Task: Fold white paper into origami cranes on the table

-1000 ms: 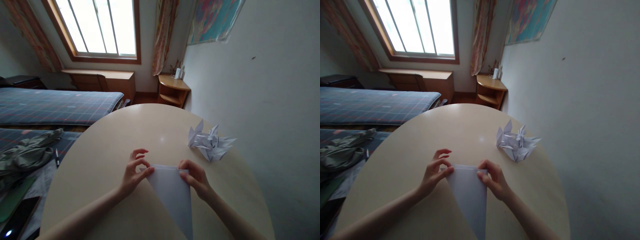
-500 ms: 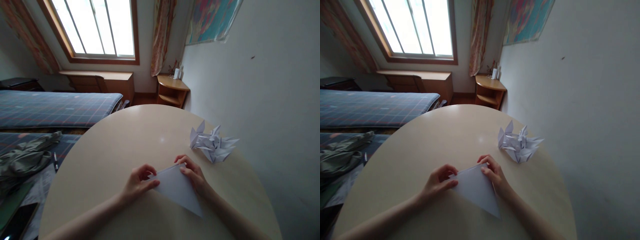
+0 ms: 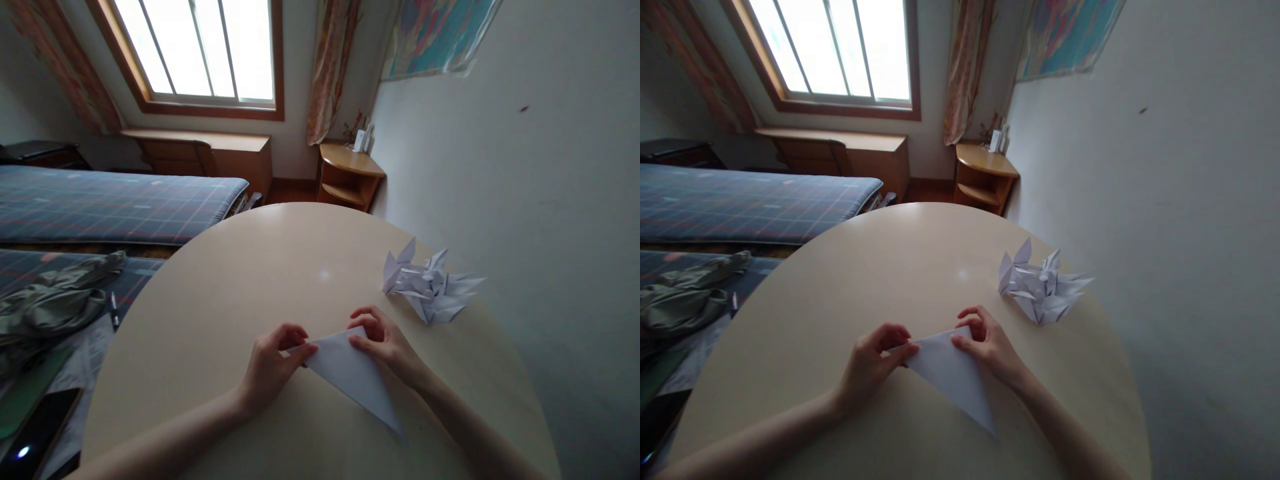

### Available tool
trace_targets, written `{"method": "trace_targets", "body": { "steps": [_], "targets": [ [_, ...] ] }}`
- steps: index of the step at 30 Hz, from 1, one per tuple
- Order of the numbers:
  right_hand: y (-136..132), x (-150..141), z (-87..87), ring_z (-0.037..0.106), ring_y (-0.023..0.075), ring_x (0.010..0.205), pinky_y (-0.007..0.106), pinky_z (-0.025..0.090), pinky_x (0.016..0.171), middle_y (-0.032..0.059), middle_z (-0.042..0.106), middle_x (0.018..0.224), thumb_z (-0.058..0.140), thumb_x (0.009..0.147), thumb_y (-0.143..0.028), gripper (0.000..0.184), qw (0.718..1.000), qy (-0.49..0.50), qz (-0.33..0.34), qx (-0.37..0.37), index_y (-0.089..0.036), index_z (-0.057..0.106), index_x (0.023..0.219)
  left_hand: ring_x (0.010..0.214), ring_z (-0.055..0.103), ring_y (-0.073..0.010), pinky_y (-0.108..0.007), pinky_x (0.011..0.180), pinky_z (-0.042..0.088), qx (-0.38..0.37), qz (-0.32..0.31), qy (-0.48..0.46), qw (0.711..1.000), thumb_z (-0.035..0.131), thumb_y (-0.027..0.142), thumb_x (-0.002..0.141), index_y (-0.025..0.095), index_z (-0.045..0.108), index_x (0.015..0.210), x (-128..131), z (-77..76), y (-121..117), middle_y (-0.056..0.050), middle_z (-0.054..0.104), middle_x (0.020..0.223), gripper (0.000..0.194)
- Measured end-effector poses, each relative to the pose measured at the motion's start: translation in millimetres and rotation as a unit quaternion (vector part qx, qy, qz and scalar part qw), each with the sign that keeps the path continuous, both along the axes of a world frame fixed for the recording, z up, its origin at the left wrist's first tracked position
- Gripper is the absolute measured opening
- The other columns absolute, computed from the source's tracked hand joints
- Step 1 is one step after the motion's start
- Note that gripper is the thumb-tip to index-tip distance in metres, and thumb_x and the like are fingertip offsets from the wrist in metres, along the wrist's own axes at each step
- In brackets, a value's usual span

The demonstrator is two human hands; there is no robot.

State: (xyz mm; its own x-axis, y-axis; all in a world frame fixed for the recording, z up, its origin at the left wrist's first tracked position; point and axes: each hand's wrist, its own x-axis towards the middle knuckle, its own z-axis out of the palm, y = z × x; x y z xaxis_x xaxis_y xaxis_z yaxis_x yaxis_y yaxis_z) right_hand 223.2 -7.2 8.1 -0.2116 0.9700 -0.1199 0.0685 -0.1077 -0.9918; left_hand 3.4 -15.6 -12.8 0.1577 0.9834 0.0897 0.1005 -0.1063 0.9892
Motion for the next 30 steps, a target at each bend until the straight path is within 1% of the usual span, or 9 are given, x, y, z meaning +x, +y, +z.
{"method": "trace_targets", "body": {
  "steps": [3,5,9,11,13,16,21,26,30],
  "targets": [
    [1.0,0.2,-0.1,0.057,0.0135,0.066,0.023,0.042,0.056,0.0003,0.062,0.077,0.075,0.064,-0.04,0.047,0.999,0.003,0.006,-0.035,-0.018,0.056,0.1,0.051,0.06,-0.0105,-0.019,0.046,0.05,0.008,0.01,-0.021,1.0,0.071,0.029,0.07,0.016,0.058,0.077,0.5,1.3,-0.3,0.002,0.062,0.063,0.02],
    [1.0,0.0,-0.8,0.057,0.0133,0.064,0.023,0.042,0.055,-0.0003,0.062,0.073,0.075,0.064,-0.039,0.045,0.999,0.012,-0.001,-0.029,-0.017,0.058,0.099,0.047,0.058,-0.0094,-0.019,0.044,0.049,0.002,0.004,-0.049,0.999,0.072,0.03,0.069,0.016,0.058,0.079,0.5,3.7,-0.3,0.002,0.061,0.061,0.023],
    [0.0,-1.0,-0.9,0.057,0.0139,0.064,0.024,0.043,0.055,0.0009,0.063,0.073,0.073,0.066,-0.038,0.038,0.998,0.011,-0.056,0.028,-0.018,0.06,0.096,0.051,0.06,-0.0115,-0.021,0.047,0.05,-0.06,-0.028,-0.103,0.992,0.076,0.035,0.064,0.014,0.061,0.089,0.4,9.0,3.7,0.0,0.063,0.062,0.036],
    [-0.7,-1.3,-0.4,0.057,0.0141,0.064,0.024,0.044,0.054,0.0017,0.064,0.074,0.073,0.066,-0.039,0.035,0.995,0.0,-0.083,0.061,-0.019,0.061,0.093,0.049,0.06,-0.0121,-0.02,0.045,0.049,-0.099,-0.027,-0.116,0.988,0.077,0.038,0.061,0.012,0.063,0.085,0.3,10.8,7.5,-0.001,0.064,0.059,0.038],
    [-1.4,-1.3,0.3,0.057,0.0138,0.063,0.023,0.044,0.053,0.0018,0.064,0.074,0.073,0.066,-0.039,0.033,0.989,-0.005,-0.11,0.097,-0.019,0.062,0.09,0.047,0.06,-0.0124,-0.019,0.042,0.046,-0.133,-0.022,-0.128,0.983,0.077,0.04,0.061,0.011,0.064,0.077,0.1,11.7,10.5,-0.002,0.064,0.055,0.036],
    [-2.8,-1.2,1.8,0.057,0.0137,0.062,0.023,0.045,0.051,0.0021,0.064,0.073,0.072,0.067,-0.039,0.03,0.981,-0.012,-0.135,0.138,-0.02,0.062,0.088,0.049,0.063,-0.0139,-0.017,0.037,0.043,-0.168,-0.016,-0.141,0.976,0.076,0.04,0.063,0.01,0.065,0.069,-0.1,11.6,11.4,-0.005,0.066,0.058,0.033],
    [-4.3,-1.2,4.3,0.059,0.0146,0.062,0.023,0.046,0.05,0.0028,0.064,0.072,0.071,0.068,-0.042,0.03,0.976,-0.036,-0.141,0.164,-0.02,0.063,0.087,0.05,0.066,-0.0173,-0.017,0.033,0.041,-0.167,-0.011,-0.145,0.975,0.073,0.043,0.067,0.01,0.067,0.069,0.2,8.0,6.8,-0.007,0.068,0.06,0.034],
    [-4.5,-1.0,4.6,0.059,0.0149,0.062,0.023,0.046,0.051,0.0025,0.063,0.073,0.071,0.068,-0.043,0.03,0.976,-0.039,-0.14,0.161,-0.02,0.062,0.087,0.05,0.067,-0.0184,-0.017,0.032,0.043,-0.157,-0.016,-0.138,0.978,0.071,0.043,0.069,0.01,0.067,0.069,-0.5,5.5,4.7,-0.009,0.069,0.063,0.033],
    [-4.7,-0.6,3.6,0.058,0.0146,0.062,0.023,0.045,0.05,0.002,0.062,0.073,0.071,0.068,-0.041,0.029,0.978,-0.03,-0.141,0.153,-0.02,0.062,0.087,0.051,0.067,-0.019,-0.017,0.032,0.043,-0.147,-0.029,-0.14,0.979,0.071,0.043,0.069,0.01,0.067,0.07,-0.3,6.0,4.4,-0.009,0.07,0.064,0.033]
  ]
}}
